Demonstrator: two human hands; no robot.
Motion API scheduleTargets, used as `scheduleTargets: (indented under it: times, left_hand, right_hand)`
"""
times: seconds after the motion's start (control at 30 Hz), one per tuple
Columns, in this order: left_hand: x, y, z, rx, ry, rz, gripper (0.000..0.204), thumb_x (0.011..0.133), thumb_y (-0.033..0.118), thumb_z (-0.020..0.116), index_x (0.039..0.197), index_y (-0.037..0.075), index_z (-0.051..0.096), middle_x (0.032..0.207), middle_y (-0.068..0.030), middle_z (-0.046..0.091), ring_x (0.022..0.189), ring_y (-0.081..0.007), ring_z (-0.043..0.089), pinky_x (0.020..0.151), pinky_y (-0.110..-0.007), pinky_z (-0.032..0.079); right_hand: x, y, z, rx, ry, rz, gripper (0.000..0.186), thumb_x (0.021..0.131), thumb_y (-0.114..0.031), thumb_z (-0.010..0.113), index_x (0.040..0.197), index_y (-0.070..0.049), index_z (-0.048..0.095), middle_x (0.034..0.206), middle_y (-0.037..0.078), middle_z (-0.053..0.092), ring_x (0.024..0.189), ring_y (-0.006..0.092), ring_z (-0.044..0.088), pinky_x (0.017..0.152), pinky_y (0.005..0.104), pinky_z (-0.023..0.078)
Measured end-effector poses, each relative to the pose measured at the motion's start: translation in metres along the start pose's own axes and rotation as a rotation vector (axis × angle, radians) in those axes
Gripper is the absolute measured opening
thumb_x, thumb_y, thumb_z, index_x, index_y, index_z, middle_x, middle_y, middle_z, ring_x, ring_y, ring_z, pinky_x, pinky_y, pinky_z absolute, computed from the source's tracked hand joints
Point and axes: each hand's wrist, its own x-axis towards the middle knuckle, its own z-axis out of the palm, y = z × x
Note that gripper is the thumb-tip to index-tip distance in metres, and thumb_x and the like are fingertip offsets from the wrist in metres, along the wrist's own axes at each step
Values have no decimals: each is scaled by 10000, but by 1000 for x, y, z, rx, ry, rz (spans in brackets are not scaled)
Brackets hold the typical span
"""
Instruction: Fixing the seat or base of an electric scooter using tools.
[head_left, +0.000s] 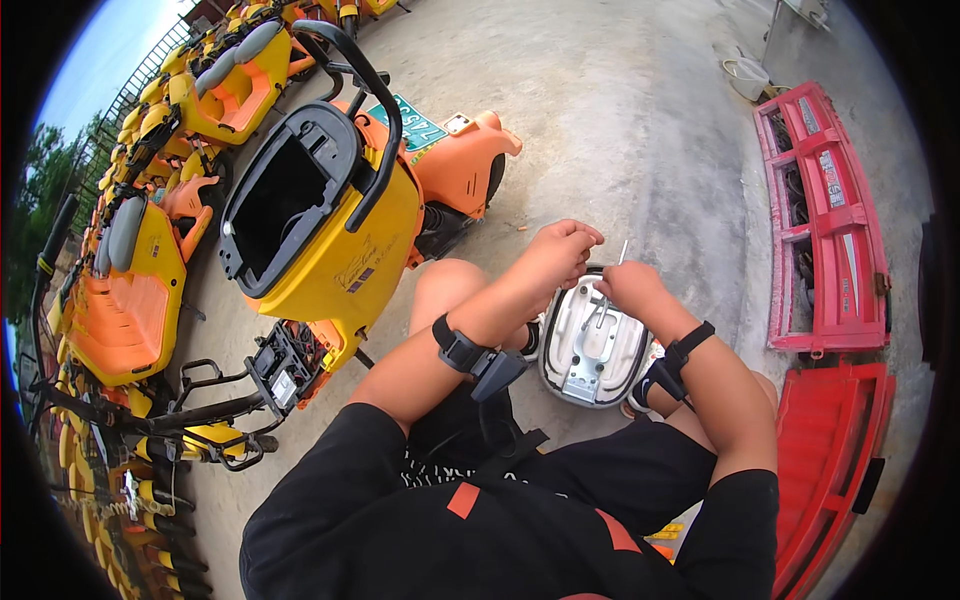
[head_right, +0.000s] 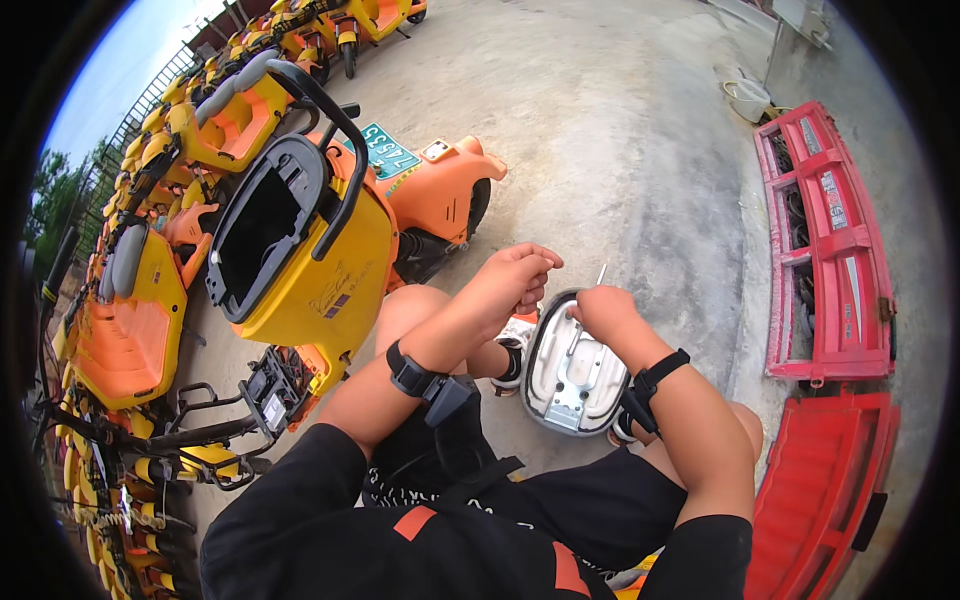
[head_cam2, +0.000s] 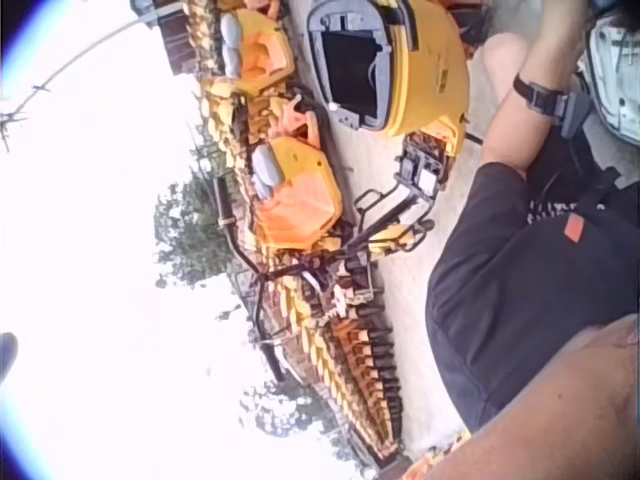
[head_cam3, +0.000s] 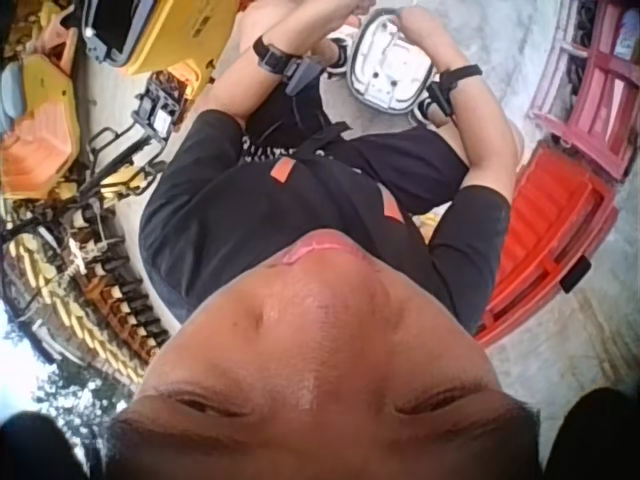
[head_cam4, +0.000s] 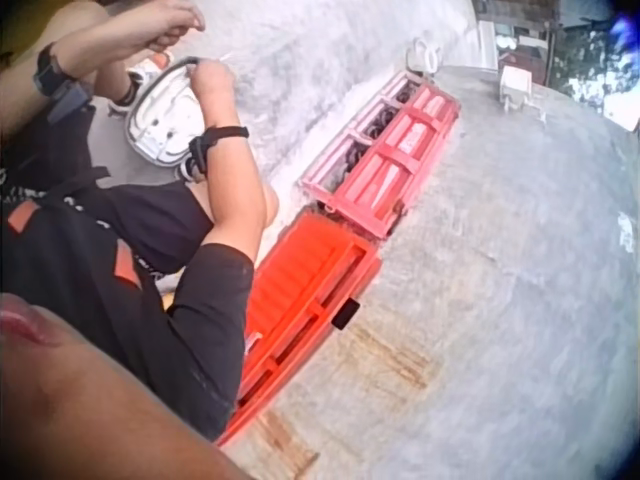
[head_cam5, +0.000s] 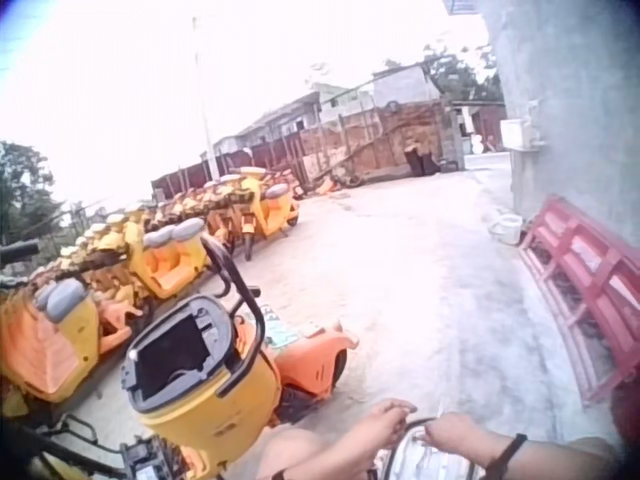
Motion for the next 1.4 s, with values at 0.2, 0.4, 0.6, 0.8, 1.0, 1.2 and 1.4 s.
scheduleTargets:
  times: [0.2,0.4,0.6,0.8,1.0,1.2,1.4]
  left_hand:
    - [1,0,2,2,-1,0,159,937,116,505,1043,25,582,693,48,424,553,-52,379,470,-211,296]
    - [0,-2,2,9,1,4,155,935,112,503,1038,30,583,690,51,438,567,-50,392,477,-213,303]
    - [1,-4,2,12,6,-4,158,931,109,497,1037,28,581,687,52,426,562,-53,382,479,-213,300]
    - [0,-2,3,14,-19,-17,167,929,102,489,1052,27,572,686,53,403,559,-56,370,478,-215,294]
    - [0,-2,6,22,-1,-14,165,933,98,488,1055,24,570,687,53,402,560,-56,368,481,-212,291]
    - [-1,-2,5,10,1,4,166,938,93,493,1064,19,571,688,54,408,564,-54,377,478,-206,298]
    - [1,-2,5,0,-2,-8,161,944,100,500,1061,16,574,683,54,413,555,-52,380,471,-202,306]
  right_hand:
    - [2,2,14,-45,102,-110,186,866,-144,579,1007,-125,699,817,103,706,825,313,693,713,473,532]
    - [-3,8,12,-151,406,-433,142,835,-223,637,875,-160,757,877,92,671,837,309,679,734,434,520]
    - [-9,-7,3,1,128,-33,367,914,-419,600,844,-92,750,892,126,660,830,336,675,722,443,541]
    - [-8,-4,-1,56,104,-71,396,921,-431,591,872,-59,718,873,147,688,849,351,677,747,463,543]
    - [-7,-2,2,-13,9,-104,281,925,-315,576,960,-59,688,874,162,700,863,359,675,774,482,537]
    - [-5,0,11,52,160,-123,194,877,-161,586,1036,-81,663,843,148,698,863,354,675,757,487,527]
    - [-4,6,13,-25,201,-213,111,817,-117,631,865,-140,729,812,71,693,925,251,625,828,395,443]
